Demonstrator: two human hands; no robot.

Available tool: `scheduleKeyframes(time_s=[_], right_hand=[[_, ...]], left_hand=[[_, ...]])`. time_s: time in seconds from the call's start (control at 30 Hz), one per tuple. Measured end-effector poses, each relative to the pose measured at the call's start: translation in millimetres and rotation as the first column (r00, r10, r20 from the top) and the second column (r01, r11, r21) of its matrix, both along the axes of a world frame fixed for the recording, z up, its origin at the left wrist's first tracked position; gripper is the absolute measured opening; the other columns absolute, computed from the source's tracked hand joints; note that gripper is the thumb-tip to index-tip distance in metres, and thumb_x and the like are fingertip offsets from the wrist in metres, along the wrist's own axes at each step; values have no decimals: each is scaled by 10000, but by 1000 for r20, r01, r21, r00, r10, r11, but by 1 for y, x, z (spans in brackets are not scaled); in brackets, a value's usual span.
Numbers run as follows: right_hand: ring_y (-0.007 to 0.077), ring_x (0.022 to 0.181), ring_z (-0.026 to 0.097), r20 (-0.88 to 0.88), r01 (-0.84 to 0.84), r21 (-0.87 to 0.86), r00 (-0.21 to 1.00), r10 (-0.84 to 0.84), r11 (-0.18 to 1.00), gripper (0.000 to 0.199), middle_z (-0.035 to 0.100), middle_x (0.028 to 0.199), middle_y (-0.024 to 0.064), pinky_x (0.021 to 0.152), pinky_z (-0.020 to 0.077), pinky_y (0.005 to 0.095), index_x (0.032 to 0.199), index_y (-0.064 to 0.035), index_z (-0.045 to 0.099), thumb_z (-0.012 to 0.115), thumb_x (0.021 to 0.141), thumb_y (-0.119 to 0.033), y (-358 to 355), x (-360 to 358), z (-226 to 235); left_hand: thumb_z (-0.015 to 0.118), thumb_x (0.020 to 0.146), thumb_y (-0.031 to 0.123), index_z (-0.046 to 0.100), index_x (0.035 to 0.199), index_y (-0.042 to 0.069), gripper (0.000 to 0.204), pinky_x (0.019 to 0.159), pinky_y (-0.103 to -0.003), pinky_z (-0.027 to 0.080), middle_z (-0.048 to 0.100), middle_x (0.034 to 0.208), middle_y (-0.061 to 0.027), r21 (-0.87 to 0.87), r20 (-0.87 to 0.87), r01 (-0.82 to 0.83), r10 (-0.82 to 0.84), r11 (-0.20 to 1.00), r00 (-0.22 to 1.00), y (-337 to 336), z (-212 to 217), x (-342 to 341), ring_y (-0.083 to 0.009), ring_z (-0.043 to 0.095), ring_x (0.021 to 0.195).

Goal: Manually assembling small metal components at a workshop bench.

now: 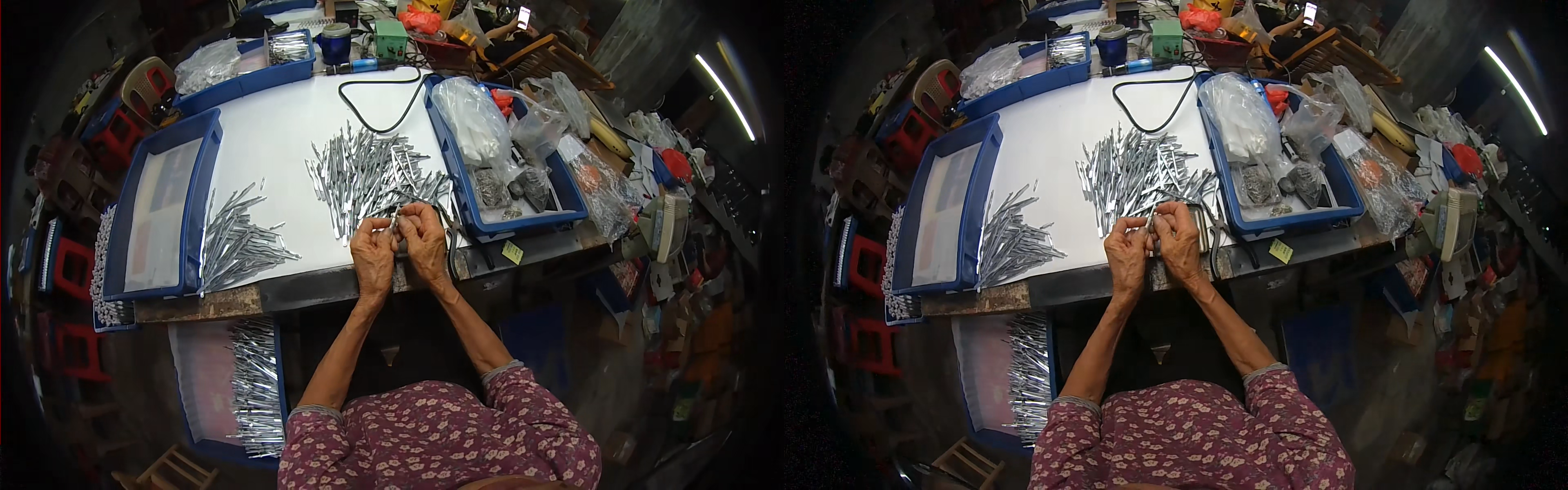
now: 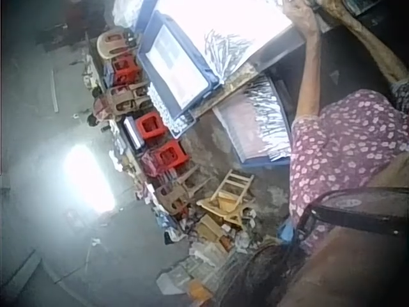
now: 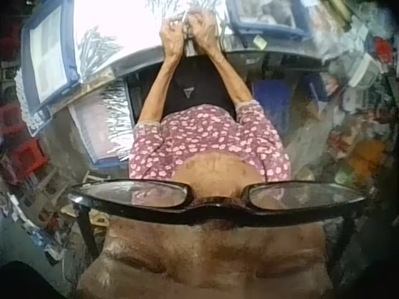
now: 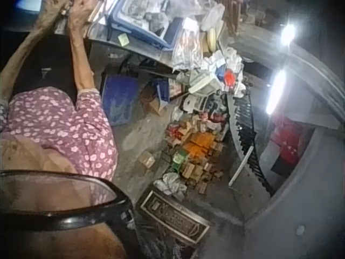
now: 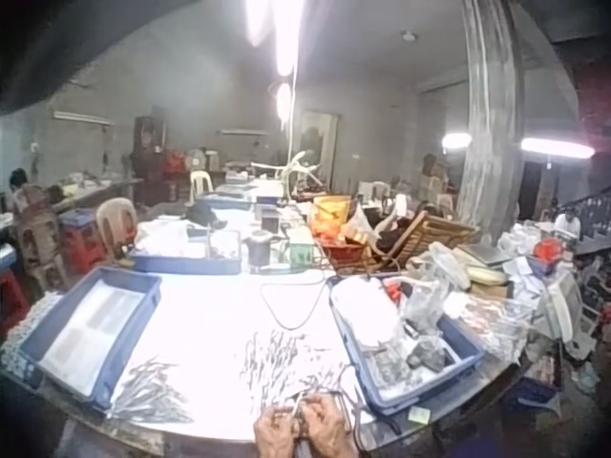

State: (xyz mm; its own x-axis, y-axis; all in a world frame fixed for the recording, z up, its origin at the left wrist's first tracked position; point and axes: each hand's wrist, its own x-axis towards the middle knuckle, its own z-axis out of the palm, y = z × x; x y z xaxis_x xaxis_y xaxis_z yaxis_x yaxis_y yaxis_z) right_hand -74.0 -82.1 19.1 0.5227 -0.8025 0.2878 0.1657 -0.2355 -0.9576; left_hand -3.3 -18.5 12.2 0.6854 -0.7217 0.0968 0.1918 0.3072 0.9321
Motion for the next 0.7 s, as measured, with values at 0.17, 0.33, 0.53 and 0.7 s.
scheduleKeyframes(time_s=[0.17, 0.33, 0.53, 0.7], right_hand=[[70, 578, 502, -70, 124, -276, 986, -149, 953, 124, 547, 688, 55, 507, 407, 199, 941, 25, 441, 480, 860, -60, 8, 5, -1], [68, 557, 472, 98, 19, 230, 994, -43, 973, 189, 498, 672, 26, 496, 389, 189, 934, 32, 424, 514, 865, -119, -3, 2, 5], [69, 598, 478, 122, -168, 230, 982, 143, 959, 280, 500, 700, 12, 556, 398, 191, 1004, 41, 454, 508, 881, -204, -2, 1, 5], [69, 566, 480, 58, -129, 217, 991, 119, 968, 277, 514, 666, 19, 529, 391, 193, 1026, 51, 449, 515, 876, -172, 1, 7, 6]], left_hand=[[468, 832, -6, 504, 858, -22, 47, 406, -165, 270, 460, 568, 31, -3, -103, 37, -37, 999, 994, 2, 6, 2, -13, 367, 466], [495, 827, 25, 500, 886, -19, 73, 349, -164, 208, 482, 565, 7, -70, -293, 170, -183, 983, 939, 6, 10, 4, -5, 318, 407], [491, 824, 20, 506, 895, -19, 82, 340, -163, 188, 498, 573, -8, -73, -310, 136, -152, 988, 939, 7, 7, 7, -7, 305, 394], [488, 819, 12, 503, 901, -12, 87, 339, -159, 187, 481, 565, -10, -96, -354, 130, -156, 987, 922, 8, 6, 11, -9, 298, 392]])
